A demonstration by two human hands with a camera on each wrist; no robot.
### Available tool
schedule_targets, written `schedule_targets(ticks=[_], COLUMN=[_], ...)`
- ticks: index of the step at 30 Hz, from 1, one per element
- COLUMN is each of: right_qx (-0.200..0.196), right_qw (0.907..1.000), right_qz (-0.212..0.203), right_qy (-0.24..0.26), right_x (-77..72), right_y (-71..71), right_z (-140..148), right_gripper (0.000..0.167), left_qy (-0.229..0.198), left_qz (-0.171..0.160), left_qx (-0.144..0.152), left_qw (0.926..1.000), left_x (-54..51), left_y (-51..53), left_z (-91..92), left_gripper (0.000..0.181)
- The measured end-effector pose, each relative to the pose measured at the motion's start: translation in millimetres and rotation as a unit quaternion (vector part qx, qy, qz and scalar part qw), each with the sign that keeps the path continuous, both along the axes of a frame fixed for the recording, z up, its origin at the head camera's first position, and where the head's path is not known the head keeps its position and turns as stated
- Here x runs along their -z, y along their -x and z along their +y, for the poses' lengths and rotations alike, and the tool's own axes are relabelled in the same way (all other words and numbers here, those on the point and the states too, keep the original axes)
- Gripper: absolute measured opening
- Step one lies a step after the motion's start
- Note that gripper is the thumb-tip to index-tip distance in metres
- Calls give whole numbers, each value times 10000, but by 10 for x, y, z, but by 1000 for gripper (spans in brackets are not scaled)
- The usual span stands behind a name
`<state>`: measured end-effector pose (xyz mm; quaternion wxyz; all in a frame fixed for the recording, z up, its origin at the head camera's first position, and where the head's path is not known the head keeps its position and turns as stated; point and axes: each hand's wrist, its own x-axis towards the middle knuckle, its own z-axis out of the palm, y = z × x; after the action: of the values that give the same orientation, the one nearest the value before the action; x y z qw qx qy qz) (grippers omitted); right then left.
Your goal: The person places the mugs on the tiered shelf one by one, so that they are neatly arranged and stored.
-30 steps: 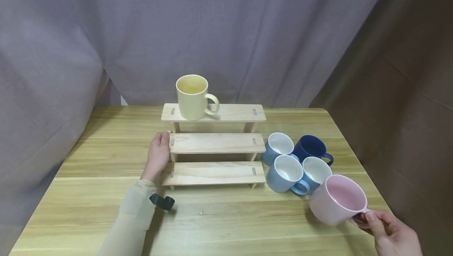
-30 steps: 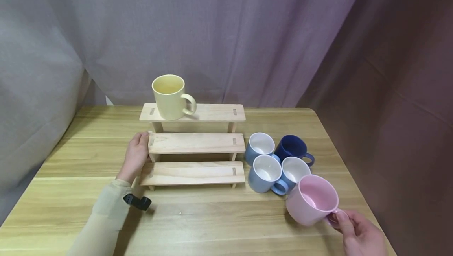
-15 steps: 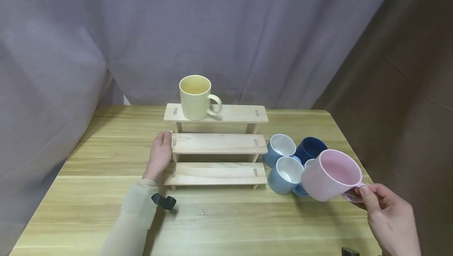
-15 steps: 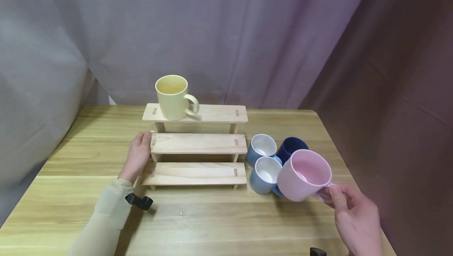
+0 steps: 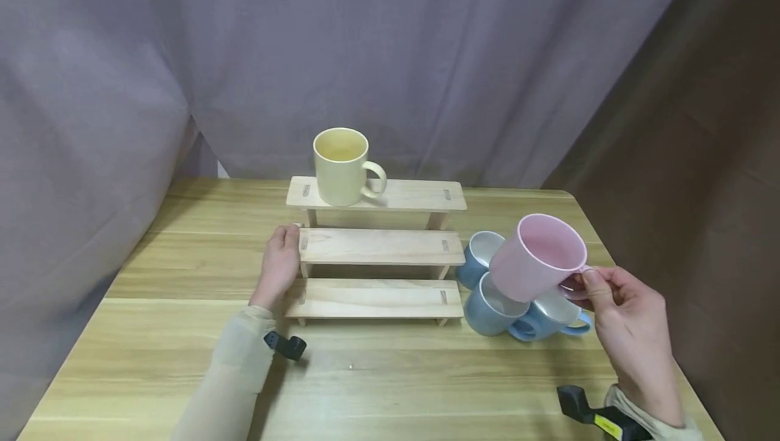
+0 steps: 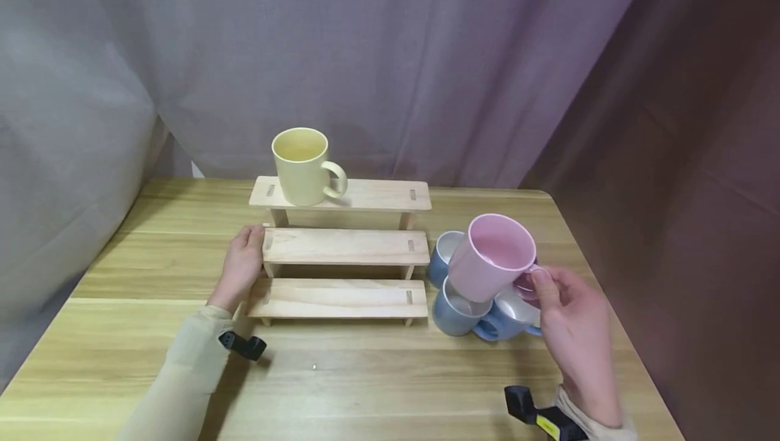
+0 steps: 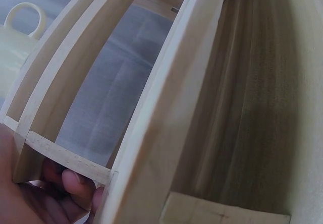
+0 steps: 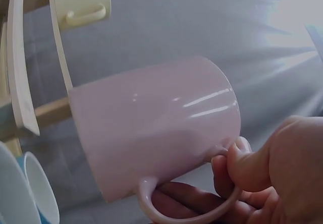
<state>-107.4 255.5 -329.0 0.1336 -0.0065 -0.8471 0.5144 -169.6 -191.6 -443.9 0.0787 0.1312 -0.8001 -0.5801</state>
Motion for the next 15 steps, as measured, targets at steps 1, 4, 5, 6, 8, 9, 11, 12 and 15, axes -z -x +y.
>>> schedule_targets(ticks=[1, 4, 5, 6, 8, 9, 11, 12, 15], right_qx=[0, -73, -101, -101, -158, -186, -259, -306, -463], right_qw=[10000, 9999, 9998, 9997, 9993, 9988, 9985, 9984, 9982], right_qz=[1, -9, -26, -65, -164, -206, -257, -255, -258], right_qy=[-14, -121, -143, -213, -281, -405, -401, -393, -281], right_x=[-16, -61, -73, -87, -114, -125, -144, -153, -174], right_y=[31, 130, 165, 199, 266, 296, 362, 393, 475], right_z=[-31, -126, -159, -192, -257, -290, -356, -388, -486], right_gripper=[27, 30, 32, 34, 37, 39, 41, 42, 42], left_qy=[5, -29, -43, -67, -100, -118, -135, -142, -103], left_qz=[0, 33, 42, 48, 46, 45, 45, 35, 27], left_qx=[-10, -28, -37, -43, -40, -34, -20, -12, -3], left_qw=[10000, 10000, 10000, 10000, 9999, 9999, 9999, 9999, 9999], left_x=[-3, -10, -8, -9, -5, -3, 2, 4, 12], left_y=[-1, -3, -4, -4, -3, -2, 2, 2, -5], left_z=[2, 2, 2, 2, 3, 4, 7, 8, 11], left_gripper=[43, 43, 43, 43, 44, 44, 45, 45, 45])
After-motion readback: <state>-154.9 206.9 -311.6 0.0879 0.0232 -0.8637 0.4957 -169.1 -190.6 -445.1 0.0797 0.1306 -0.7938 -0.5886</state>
